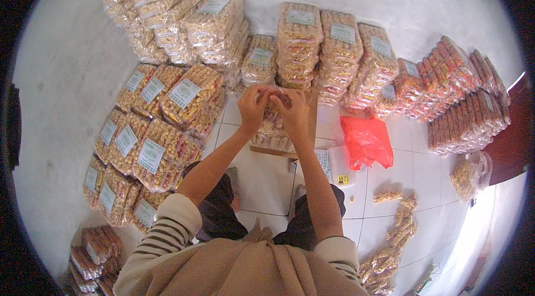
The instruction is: The person organizes and packs snacks by hand into plastic bags.
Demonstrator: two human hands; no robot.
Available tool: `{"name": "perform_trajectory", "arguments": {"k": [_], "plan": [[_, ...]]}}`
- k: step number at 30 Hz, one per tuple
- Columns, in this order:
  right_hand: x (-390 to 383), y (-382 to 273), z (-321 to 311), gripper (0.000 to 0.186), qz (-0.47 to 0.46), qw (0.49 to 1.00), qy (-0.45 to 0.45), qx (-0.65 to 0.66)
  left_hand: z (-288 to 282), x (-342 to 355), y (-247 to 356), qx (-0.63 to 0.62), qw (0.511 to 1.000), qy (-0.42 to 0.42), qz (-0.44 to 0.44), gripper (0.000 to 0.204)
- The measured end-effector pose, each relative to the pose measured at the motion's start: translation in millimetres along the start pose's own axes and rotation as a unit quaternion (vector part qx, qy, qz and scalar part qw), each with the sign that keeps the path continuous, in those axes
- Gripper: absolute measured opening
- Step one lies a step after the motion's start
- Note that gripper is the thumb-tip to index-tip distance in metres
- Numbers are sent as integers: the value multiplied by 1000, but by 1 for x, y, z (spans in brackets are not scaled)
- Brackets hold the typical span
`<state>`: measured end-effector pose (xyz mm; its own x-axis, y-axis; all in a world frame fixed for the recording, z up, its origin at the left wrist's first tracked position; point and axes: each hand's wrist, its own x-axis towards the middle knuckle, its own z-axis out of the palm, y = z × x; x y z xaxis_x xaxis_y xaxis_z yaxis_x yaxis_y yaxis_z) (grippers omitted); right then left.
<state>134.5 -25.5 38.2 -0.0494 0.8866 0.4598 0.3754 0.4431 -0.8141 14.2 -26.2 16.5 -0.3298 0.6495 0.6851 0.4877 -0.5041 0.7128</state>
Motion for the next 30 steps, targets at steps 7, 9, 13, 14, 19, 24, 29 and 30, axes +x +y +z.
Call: {"name": "perform_trajectory", "arguments": {"k": [7,9,13,14,19,24,29,30], "plan": [[1,21,7,15,5,995,92,-31,3,-2,6,-122,991,-3,-50,22],[3,14,6,14,44,994,95,-34,7,3,4,-147,988,54,15,28],[5,25,0,13,32,989,132,-51,-1,-38,13,59,997,11,38,32],[5,24,-2,13,33,989,137,-47,-2,-52,15,62,995,-48,57,34],[3,16,0,13,21,989,143,-21,12,-66,21,213,951,-195,107,63],[2,18,-3,13,19,995,93,-31,29,-61,10,247,950,-167,96,70],[-1,10,-8,12,5,998,54,-36,31,-59,12,201,968,-125,82,72],[-1,9,-8,12,-10,997,51,-48,31,-58,14,186,972,-123,74,73]]}}
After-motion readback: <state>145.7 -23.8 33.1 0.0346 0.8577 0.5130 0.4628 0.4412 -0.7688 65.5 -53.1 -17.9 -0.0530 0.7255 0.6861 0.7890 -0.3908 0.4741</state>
